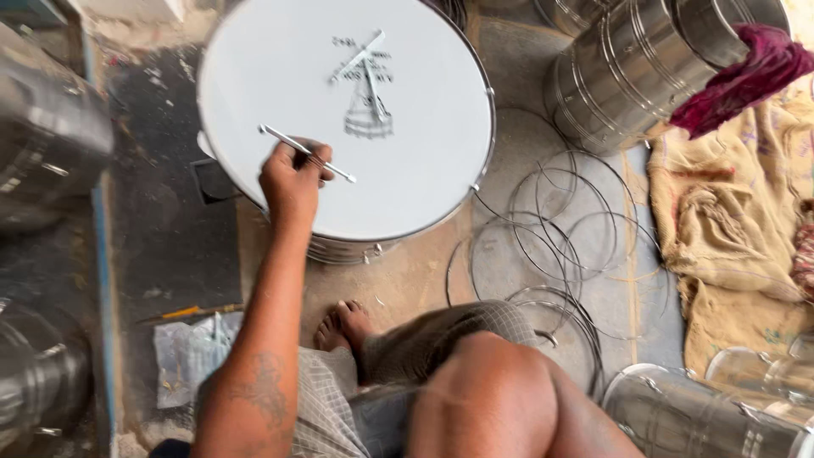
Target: The person assembles a metal drum by placing a white drumhead onto a stainless steel body. They then insert and tighten multiple metal tension rods into the rim to secure the head. The person works with their hands, using a small tool to tighten the rods.
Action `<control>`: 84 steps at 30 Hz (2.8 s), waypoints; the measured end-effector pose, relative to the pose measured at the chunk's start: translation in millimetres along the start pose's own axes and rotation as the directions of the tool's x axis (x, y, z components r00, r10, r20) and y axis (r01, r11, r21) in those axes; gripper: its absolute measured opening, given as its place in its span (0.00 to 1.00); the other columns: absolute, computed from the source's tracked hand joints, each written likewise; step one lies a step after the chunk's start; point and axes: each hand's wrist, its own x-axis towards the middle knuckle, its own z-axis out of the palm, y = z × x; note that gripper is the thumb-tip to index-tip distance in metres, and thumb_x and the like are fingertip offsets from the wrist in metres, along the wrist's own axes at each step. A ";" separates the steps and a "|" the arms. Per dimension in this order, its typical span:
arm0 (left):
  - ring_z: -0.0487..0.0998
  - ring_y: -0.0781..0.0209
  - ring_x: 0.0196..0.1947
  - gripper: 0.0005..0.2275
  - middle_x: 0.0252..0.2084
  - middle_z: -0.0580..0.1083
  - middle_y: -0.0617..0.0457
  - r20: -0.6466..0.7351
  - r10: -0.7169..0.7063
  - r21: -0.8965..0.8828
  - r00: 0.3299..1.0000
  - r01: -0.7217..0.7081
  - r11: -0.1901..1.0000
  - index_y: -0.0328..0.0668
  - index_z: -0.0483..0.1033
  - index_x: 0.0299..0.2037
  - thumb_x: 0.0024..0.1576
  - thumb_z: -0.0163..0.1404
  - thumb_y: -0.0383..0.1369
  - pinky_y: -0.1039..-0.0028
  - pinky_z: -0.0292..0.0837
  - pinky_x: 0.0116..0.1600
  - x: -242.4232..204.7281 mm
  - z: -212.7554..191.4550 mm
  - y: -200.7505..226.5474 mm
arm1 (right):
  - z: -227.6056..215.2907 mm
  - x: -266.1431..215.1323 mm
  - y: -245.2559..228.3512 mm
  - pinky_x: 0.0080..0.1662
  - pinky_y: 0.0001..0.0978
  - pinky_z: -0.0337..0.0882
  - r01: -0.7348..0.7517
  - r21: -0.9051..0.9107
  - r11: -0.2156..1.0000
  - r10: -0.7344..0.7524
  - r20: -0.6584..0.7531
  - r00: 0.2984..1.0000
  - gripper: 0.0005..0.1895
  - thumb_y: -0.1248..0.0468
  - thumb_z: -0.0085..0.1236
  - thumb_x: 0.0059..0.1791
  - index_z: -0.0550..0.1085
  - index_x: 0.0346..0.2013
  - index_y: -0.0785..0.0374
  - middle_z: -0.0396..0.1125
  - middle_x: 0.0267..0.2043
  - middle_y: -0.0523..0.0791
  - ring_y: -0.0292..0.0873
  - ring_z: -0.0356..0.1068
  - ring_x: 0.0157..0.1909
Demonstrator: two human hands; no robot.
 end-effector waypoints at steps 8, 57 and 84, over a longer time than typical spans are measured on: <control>0.78 0.70 0.24 0.05 0.25 0.78 0.56 0.041 0.053 0.090 0.998 -0.057 0.994 0.37 0.79 0.34 0.55 0.62 0.29 0.78 0.71 0.30 -6.9 1.7 19.5 | -39.2 101.4 -25.4 0.35 0.32 0.72 -0.157 0.212 0.964 0.221 -0.321 0.921 0.12 0.73 0.56 0.51 0.75 0.50 0.66 0.73 0.47 0.46 0.40 0.75 0.41; 0.83 0.64 0.28 0.07 0.27 0.81 0.50 0.360 -0.086 0.448 0.929 -0.091 0.889 0.38 0.80 0.39 0.58 0.58 0.33 0.71 0.77 0.36 -40.3 18.3 38.1 | 28.4 122.8 91.1 0.45 0.32 0.75 -0.344 0.756 0.557 0.458 0.066 0.887 0.24 0.56 0.68 0.45 0.72 0.50 0.63 0.73 0.40 0.43 0.37 0.72 0.42; 0.80 0.44 0.34 0.17 0.45 0.75 0.30 -0.296 -0.219 0.488 0.930 0.344 0.802 0.20 0.70 0.53 0.65 0.55 0.33 0.62 0.80 0.29 36.8 -105.5 -61.2 | 73.0 20.9 202.2 0.28 0.27 0.65 -0.735 0.629 0.252 0.865 0.195 0.463 0.12 0.68 0.57 0.53 0.74 0.51 0.63 0.69 0.29 0.43 0.33 0.61 0.25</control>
